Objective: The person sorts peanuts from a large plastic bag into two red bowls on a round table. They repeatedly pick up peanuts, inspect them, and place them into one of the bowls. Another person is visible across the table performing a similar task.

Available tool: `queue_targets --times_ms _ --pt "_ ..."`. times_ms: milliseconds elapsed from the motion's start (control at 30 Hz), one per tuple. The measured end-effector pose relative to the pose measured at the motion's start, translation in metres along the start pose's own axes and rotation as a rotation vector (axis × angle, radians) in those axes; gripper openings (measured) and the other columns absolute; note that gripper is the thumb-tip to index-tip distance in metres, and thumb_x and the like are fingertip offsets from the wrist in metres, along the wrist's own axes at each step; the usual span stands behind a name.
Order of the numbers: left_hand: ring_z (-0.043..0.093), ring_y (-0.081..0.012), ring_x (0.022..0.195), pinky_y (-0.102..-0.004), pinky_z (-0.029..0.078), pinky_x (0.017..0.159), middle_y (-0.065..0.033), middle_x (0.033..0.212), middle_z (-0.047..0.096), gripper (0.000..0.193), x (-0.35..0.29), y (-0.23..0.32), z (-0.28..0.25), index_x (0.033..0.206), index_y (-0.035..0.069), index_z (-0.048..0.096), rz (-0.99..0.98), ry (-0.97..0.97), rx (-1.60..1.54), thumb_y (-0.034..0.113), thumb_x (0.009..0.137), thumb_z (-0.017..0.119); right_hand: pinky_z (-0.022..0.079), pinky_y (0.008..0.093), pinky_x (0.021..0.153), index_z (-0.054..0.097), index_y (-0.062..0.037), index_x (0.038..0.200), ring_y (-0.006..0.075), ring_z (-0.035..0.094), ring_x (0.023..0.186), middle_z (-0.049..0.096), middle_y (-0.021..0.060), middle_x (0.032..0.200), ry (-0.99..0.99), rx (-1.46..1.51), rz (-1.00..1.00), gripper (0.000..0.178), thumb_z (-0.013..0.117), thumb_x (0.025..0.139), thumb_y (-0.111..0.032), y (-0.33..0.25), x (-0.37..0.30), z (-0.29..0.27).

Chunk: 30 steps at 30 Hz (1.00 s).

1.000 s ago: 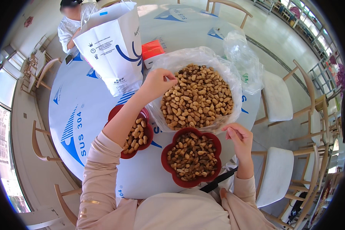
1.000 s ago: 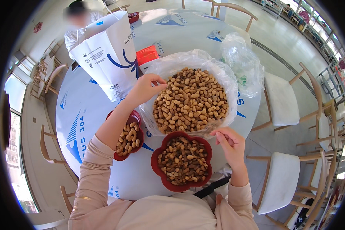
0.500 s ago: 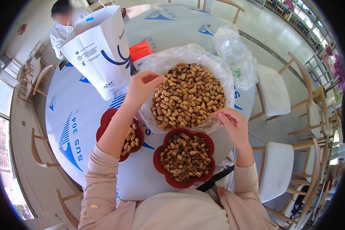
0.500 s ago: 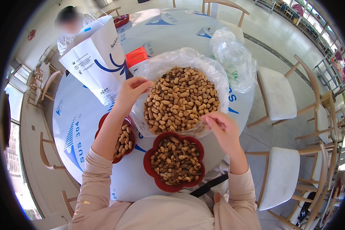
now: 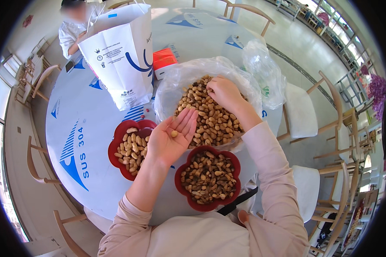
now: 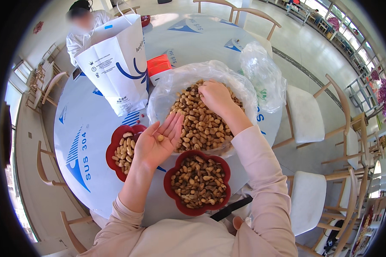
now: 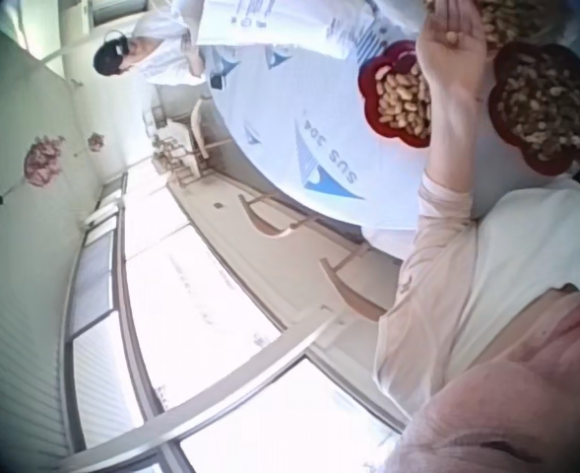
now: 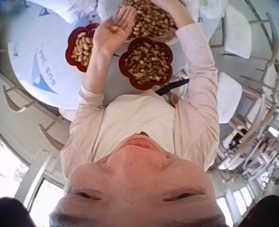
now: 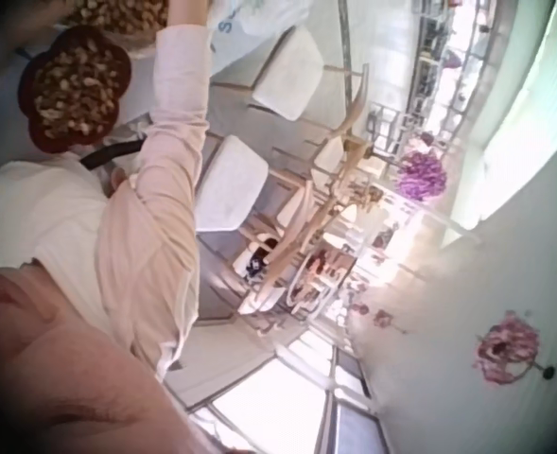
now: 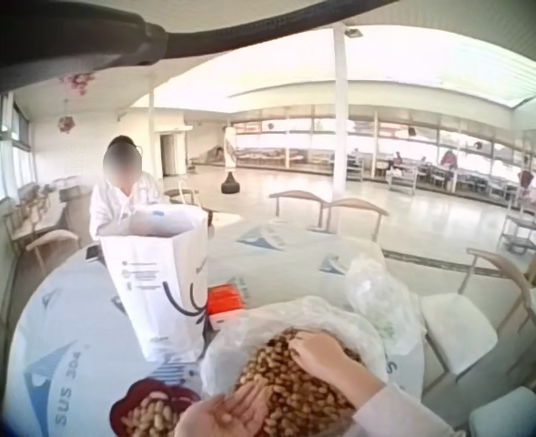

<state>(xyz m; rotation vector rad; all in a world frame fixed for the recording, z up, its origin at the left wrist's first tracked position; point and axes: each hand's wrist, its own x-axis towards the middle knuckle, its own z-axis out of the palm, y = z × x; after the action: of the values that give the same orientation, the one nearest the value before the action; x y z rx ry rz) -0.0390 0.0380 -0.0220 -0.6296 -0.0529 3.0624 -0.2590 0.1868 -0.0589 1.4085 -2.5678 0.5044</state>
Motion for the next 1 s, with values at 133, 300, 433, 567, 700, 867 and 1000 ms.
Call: queue_targets --times_ms 133,300,433,567,700,867,1000 --pt "0.04 -0.0341 0.148 -0.0461 0.036 0.122 -0.0233 0.157 0.043 0.056 0.001 0.01 0.001 0.15 -0.01 0.04 -0.059 -0.15 -0.013 0.03 0.113 0.027 0.053 0.0409 0.092 0.074 -0.0051 0.094 0.0303 0.065 0.106 0.072 0.0098 0.101 0.055 0.068 0.089 0.01 0.07 0.088 -0.012 -0.002 -0.002 0.001" --pt "0.038 -0.0356 0.149 -0.0475 0.034 0.123 -0.0249 0.157 0.041 0.06 0.002 0.014 0.001 0.152 -0.01 0.036 -0.048 -0.135 -0.026 0.035 0.113 0.026 0.053 0.0381 0.092 0.075 -0.005 0.102 0.0283 0.066 0.105 0.073 0.0085 0.104 0.135 0.684 0.09 0.015 0.075 0.089 -0.013 -0.056 -0.008 -0.054" --pt "0.039 -0.0364 0.148 -0.0472 0.033 0.124 -0.0263 0.154 0.043 0.06 0.003 0.013 0.003 0.152 -0.012 0.034 -0.018 -0.039 -0.042 0.033 0.114 0.023 0.053 0.0372 0.092 0.074 -0.0035 0.104 0.028 0.067 0.101 0.072 0.009 0.106 0.108 0.688 -0.305 0.017 0.076 0.088 -0.011 -0.086 -0.004 -0.066" --pt "0.033 -0.0352 0.151 -0.0475 0.03 0.125 -0.0255 0.16 0.035 0.058 0.004 0.024 -0.005 0.154 -0.01 0.03 -0.058 -0.139 -0.146 0.029 0.113 0.021 0.053 0.0355 0.091 0.074 -0.0038 0.105 0.0251 0.068 0.1 0.072 0.0087 0.109 0.125 0.644 -0.155 0.015 0.073 0.09 -0.006 -0.074 -0.003 -0.073" --pt "0.026 -0.0347 0.155 -0.0468 0.027 0.127 -0.0239 0.165 0.028 0.058 0.004 0.034 -0.001 0.156 -0.009 0.027 0.027 -0.225 -0.088 0.028 0.113 0.019 0.053 0.0396 0.091 0.076 -0.0031 0.099 0.0305 0.066 0.097 0.069 0.0124 0.099 0.002 0.507 0.041 0.013 0.074 0.089 -0.011 -0.041 -0.01 -0.051" --pt "0.024 -0.034 0.156 -0.0456 0.025 0.127 -0.0235 0.166 0.027 0.061 0.003 0.045 -0.001 0.155 -0.011 0.027 0.061 -0.323 -0.062 0.032 0.113 0.018 0.051 0.0405 0.092 0.076 -0.0032 0.095 0.0318 0.063 0.101 0.068 0.0129 0.095 -0.084 0.3 -0.021 0.012 0.073 0.088 -0.012 -0.029 -0.021 -0.015" --pt "0.024 -0.0335 0.156 -0.045 0.024 0.127 -0.0229 0.166 0.026 0.06 0.001 0.042 0.001 0.157 -0.01 0.025 0.057 -0.322 -0.091 0.031 0.113 0.017 0.051 0.0409 0.093 0.076 -0.0036 0.098 0.0328 0.063 0.101 0.068 0.013 0.093 -0.105 0.202 -0.049 0.013 0.073 0.088 -0.011 -0.029 -0.021 -0.013"
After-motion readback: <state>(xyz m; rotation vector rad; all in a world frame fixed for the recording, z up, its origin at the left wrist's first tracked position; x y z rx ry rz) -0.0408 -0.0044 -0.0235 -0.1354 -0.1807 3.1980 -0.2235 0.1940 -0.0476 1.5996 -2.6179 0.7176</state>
